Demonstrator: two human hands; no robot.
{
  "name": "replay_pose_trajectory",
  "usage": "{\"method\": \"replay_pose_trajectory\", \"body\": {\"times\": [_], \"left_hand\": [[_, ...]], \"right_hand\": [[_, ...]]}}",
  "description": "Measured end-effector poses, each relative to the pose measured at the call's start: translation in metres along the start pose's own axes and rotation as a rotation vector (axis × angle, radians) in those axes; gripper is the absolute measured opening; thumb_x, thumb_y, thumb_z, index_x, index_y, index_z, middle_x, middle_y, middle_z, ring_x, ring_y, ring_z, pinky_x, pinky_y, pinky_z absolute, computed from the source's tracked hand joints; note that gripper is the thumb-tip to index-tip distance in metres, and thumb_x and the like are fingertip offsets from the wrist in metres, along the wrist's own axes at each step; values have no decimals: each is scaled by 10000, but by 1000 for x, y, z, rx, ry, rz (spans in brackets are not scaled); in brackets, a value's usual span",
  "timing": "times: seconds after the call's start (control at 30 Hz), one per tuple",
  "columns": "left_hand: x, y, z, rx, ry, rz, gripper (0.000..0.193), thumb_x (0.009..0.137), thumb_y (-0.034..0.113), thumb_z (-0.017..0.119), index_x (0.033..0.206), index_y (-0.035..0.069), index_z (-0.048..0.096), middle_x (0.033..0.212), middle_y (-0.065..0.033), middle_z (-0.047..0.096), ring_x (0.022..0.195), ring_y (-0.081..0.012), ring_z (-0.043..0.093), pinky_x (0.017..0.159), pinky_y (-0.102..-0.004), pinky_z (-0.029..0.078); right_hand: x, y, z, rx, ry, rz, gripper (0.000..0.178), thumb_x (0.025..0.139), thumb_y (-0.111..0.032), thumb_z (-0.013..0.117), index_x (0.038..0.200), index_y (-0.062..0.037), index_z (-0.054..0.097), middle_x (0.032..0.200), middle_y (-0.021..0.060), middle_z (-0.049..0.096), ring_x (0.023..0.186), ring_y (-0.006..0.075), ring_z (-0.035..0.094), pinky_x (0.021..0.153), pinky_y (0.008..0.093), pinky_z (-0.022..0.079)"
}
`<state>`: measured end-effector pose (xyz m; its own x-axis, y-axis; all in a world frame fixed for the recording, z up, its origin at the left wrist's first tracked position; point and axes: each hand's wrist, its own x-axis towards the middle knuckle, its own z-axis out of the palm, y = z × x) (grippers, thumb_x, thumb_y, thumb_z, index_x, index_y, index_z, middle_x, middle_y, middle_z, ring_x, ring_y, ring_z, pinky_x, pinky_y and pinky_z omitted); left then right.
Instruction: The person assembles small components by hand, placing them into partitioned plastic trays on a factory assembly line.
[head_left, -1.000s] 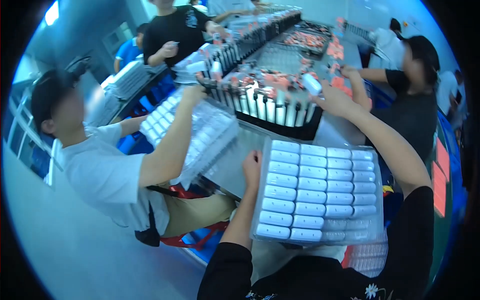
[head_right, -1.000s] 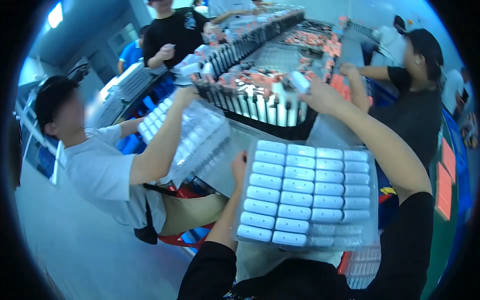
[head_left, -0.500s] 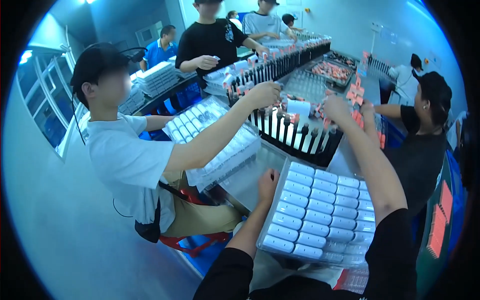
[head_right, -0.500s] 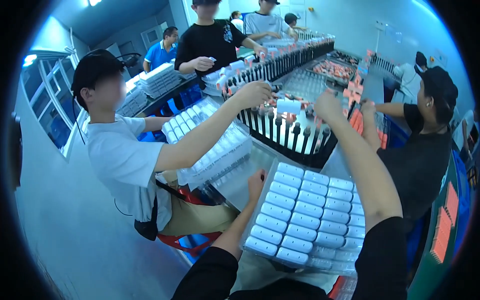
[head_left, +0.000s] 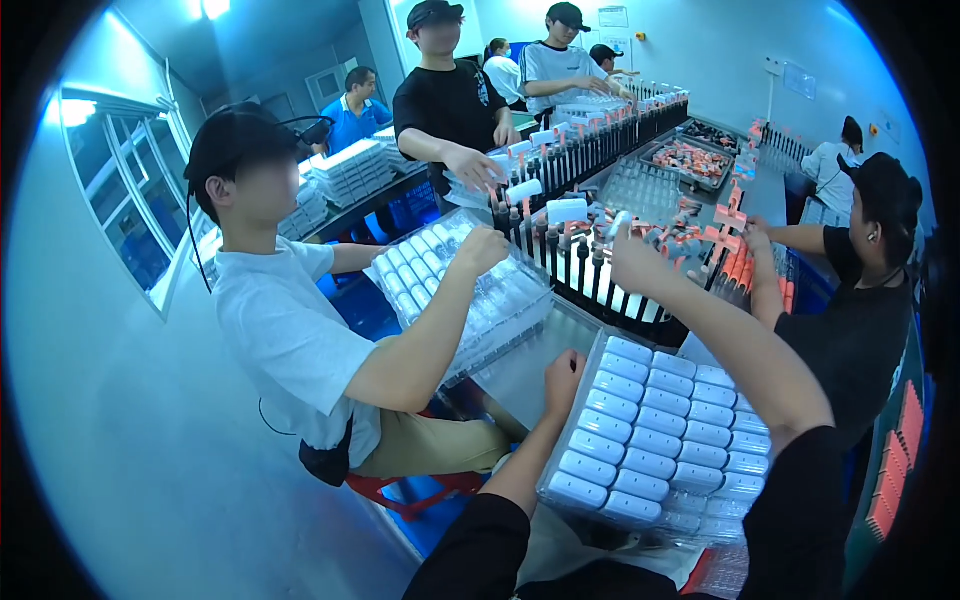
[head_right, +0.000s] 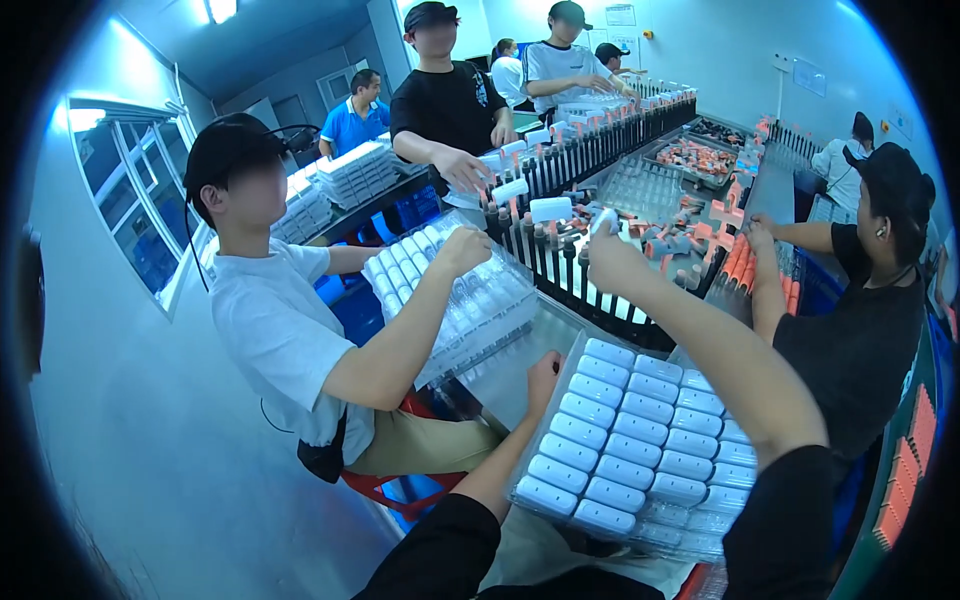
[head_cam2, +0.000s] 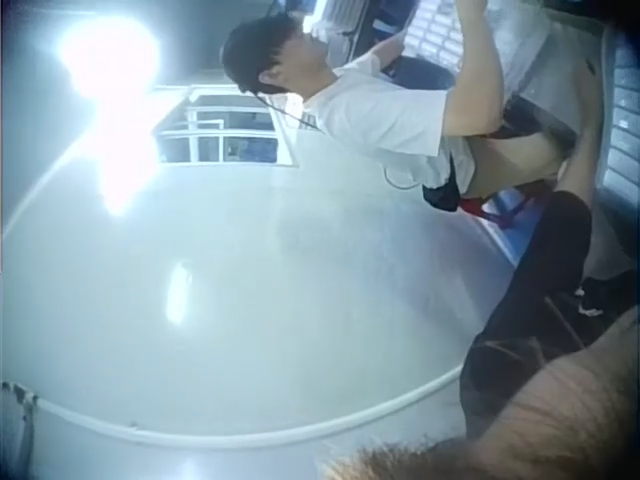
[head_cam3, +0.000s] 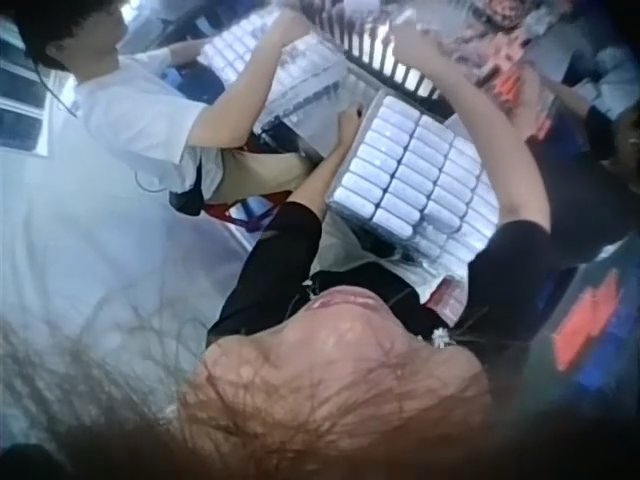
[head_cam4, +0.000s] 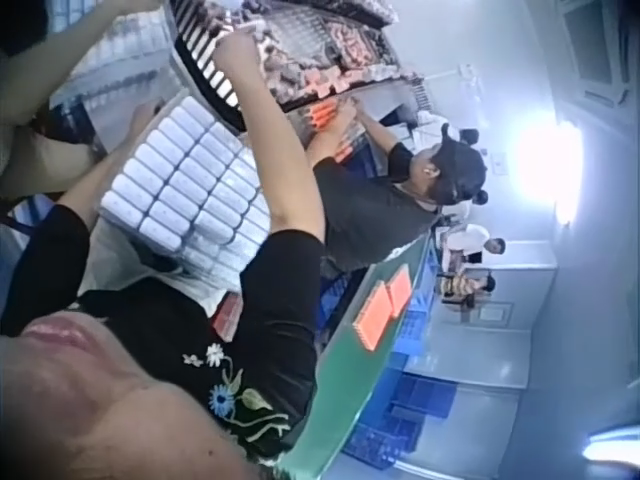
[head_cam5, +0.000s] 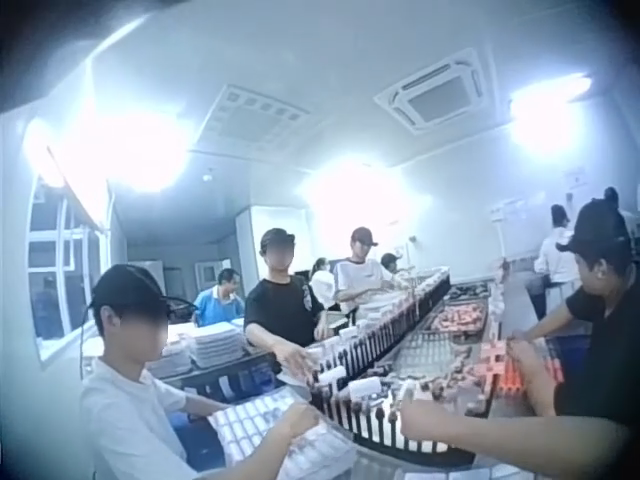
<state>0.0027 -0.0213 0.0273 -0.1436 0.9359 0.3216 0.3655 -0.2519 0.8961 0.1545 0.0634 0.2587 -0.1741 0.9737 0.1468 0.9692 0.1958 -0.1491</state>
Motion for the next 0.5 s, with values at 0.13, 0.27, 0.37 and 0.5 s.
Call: {"method": "replay_pose_trajectory", "body": {"times": [0.13,0.27,0.37,0.5], "left_hand": [[6,-28,-7,146,12,-47,325,980,292,571,915,-13,663,897,-288,666,858,-481,658,745,-512,522],[20,-25,1,94,-64,-12,346,1008,290,531,861,-15,604,838,-275,645,784,-476,627,691,-517,483],[35,-55,-6,29,-13,-24,316,990,273,561,888,-15,641,788,-243,657,708,-418,632,665,-478,493],[15,-47,17,-292,-113,-29,154,872,125,671,832,-17,627,721,-142,660,646,-161,578,614,-351,474]], "right_hand": [[-155,-22,-14,235,104,-494,407,883,-159,701,1227,33,598,1390,245,507,1242,417,534,1050,452,460],[-289,-20,-32,256,30,-488,447,849,-178,771,1237,-15,621,1338,209,539,1219,399,544,1027,470,473],[-336,-31,-19,183,-21,-388,509,871,-281,769,1245,27,616,1301,209,544,1157,364,552,1021,453,469],[-367,-17,-7,23,31,-294,604,858,-349,776,1280,41,590,1259,188,559,1127,323,557,953,429,477]]}}
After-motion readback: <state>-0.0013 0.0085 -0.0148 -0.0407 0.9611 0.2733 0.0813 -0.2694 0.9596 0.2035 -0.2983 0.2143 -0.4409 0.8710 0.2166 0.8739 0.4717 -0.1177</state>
